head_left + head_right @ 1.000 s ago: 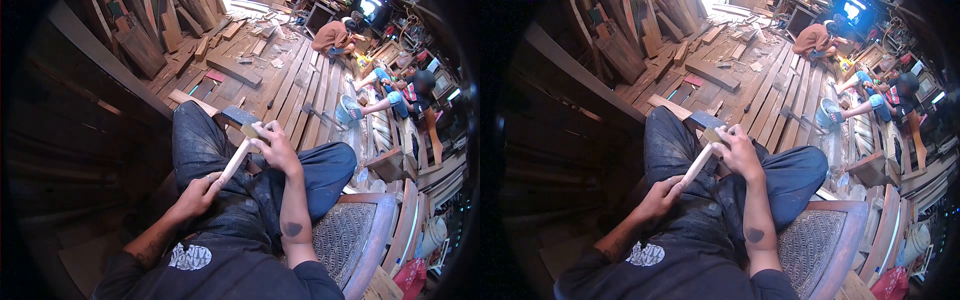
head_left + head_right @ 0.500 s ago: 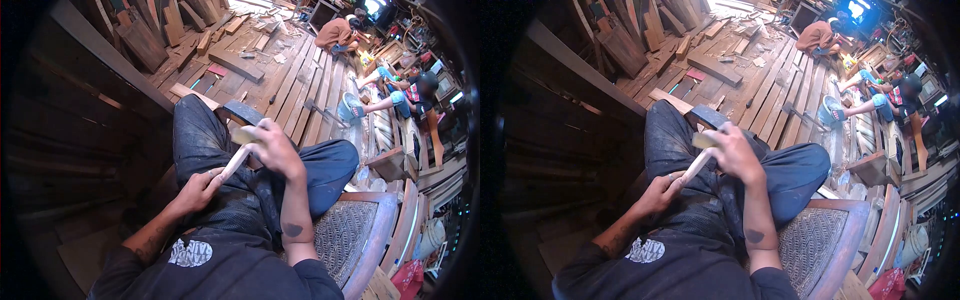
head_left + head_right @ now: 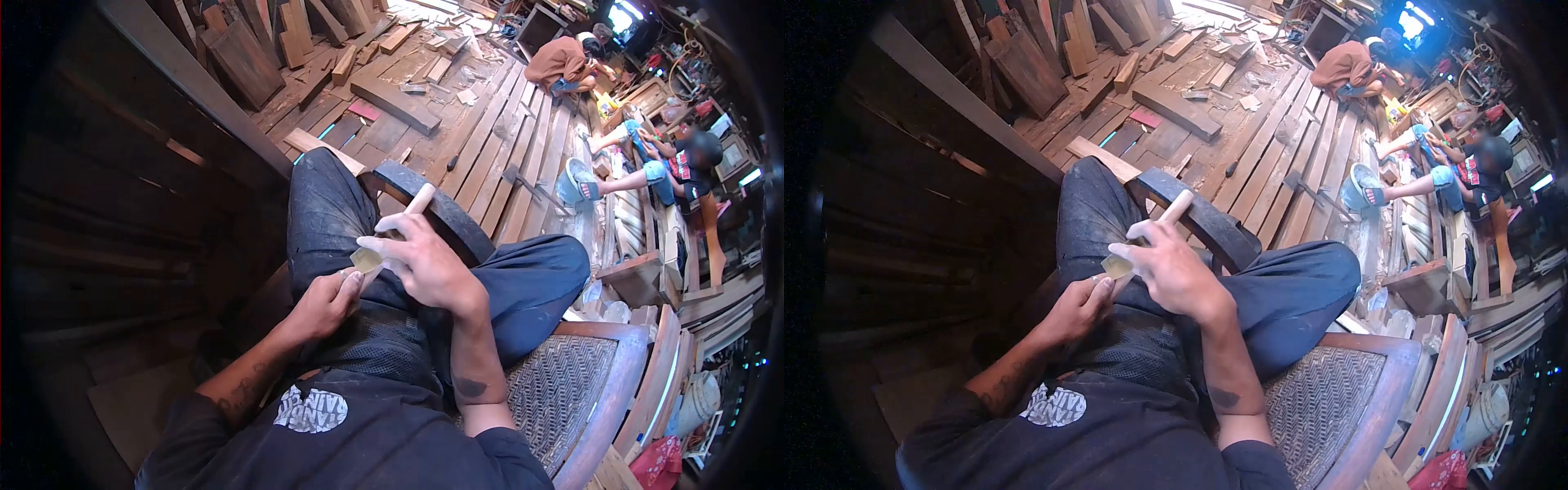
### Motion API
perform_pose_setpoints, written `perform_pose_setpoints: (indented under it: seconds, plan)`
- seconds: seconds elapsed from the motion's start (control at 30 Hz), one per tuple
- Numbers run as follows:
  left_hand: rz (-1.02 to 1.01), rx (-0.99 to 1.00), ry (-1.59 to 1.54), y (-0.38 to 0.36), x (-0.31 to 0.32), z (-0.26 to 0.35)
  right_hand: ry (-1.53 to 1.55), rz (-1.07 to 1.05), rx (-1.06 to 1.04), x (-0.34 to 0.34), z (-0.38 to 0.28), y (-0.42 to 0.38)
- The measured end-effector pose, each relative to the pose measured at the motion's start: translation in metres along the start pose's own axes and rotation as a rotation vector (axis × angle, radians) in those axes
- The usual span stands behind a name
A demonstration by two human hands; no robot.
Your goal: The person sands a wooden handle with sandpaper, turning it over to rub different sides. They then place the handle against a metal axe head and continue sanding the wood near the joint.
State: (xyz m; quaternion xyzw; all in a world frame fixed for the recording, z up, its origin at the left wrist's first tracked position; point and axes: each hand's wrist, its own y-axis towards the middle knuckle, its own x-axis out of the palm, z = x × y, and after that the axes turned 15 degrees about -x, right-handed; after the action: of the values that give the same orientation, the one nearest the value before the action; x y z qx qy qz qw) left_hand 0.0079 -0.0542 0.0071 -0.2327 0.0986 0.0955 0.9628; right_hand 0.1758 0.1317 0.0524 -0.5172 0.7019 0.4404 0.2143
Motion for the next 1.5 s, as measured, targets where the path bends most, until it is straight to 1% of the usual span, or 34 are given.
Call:
perform_pose_setpoints:
  seconds: [0.07, 0.13, 0.17, 0.23, 0.27, 0.33, 0.43, 0.47, 0.53, 0.57, 0.6, 0.63, 0.7, 0.73, 0.87, 0.97, 1.03, 1.1, 1.2, 1.23, 1.3, 1.4, 1.43, 1.5]
  plan:
    - [-0.024, -0.019, -0.021, 0.0, -0.003, -0.003, 0.012, -0.002, 0.018, 0.003, 0.0, -0.001]
    - [-0.062, -0.061, -0.069, 0.0, -0.003, 0.003, -0.039, 0.025, 0.021, -0.004, 0.021, -0.008]
    - [-0.066, -0.067, -0.095, -0.002, -0.003, 0.008, -0.077, 0.038, 0.067, -0.011, 0.03, -0.011]
    - [-0.076, -0.084, -0.143, -0.006, -0.002, 0.016, -0.066, 0.14, 0.159, -0.016, 0.045, -0.017]
    - [-0.081, -0.082, -0.137, -0.005, -0.003, 0.014, -0.045, 0.128, 0.148, -0.014, 0.048, -0.023]
    - [-0.093, -0.072, -0.126, -0.002, -0.007, 0.005, -0.008, 0.105, 0.127, -0.019, 0.03, -0.017]
    - [-0.135, -0.043, -0.063, 0.001, -0.007, 0.0, 0.161, 0.078, -0.037, -0.008, 0.017, -0.005]
    - [-0.135, -0.056, -0.081, 0.001, -0.006, -0.001, 0.147, 0.032, -0.019, -0.006, 0.018, -0.006]
    - [-0.135, -0.085, -0.12, 0.001, -0.001, -0.002, 0.096, 0.063, 0.019, -0.012, 0.036, -0.013]
    - [-0.114, -0.053, -0.099, -0.001, 0.001, 0.001, 0.071, 0.076, 0.038, -0.018, 0.043, -0.019]
    - [-0.091, -0.019, -0.078, -0.003, 0.002, 0.007, 0.073, 0.117, 0.143, -0.025, 0.044, -0.023]
    - [-0.066, 0.016, -0.055, -0.004, 0.002, 0.011, 0.01, 0.149, 0.182, -0.031, 0.047, -0.026]
    - [-0.052, 0.001, -0.107, -0.004, 0.002, 0.009, -0.114, 0.219, 0.27, -0.036, 0.046, -0.03]
    - [-0.047, -0.007, -0.132, -0.004, 0.002, 0.009, -0.131, 0.217, 0.24, -0.037, 0.043, -0.03]
    - [-0.034, -0.046, -0.131, -0.006, -0.001, 0.013, -0.009, 0.056, 0.0, -0.023, 0.02, -0.018]
    - [-0.007, -0.031, -0.155, -0.004, 0.001, 0.009, 0.008, 0.057, 0.009, -0.03, 0.028, -0.019]
    - [-0.016, -0.047, -0.179, -0.006, 0.001, 0.013, -0.068, 0.143, 0.183, -0.032, 0.049, -0.031]
    - [-0.006, -0.028, -0.146, -0.006, 0.0, 0.014, -0.16, 0.172, 0.218, -0.032, 0.054, -0.038]
    - [-0.001, -0.023, -0.156, -0.005, 0.002, 0.013, -0.16, -0.006, 0.202, -0.032, 0.017, -0.017]
    - [-0.001, -0.025, -0.167, -0.004, 0.002, 0.012, -0.088, -0.029, 0.091, -0.022, 0.015, -0.014]
    - [0.024, -0.008, -0.158, -0.002, 0.005, 0.006, -0.077, -0.043, 0.029, -0.008, 0.012, -0.009]
    - [0.017, -0.027, -0.152, -0.003, 0.005, 0.008, -0.069, 0.082, 0.042, -0.022, 0.035, -0.02]
    - [0.012, -0.036, -0.154, -0.004, 0.003, 0.011, -0.049, 0.121, 0.124, -0.027, 0.048, -0.026]
    - [0.007, -0.036, -0.167, -0.006, 0.002, 0.017, -0.16, 0.136, 0.245, -0.039, 0.053, -0.037]
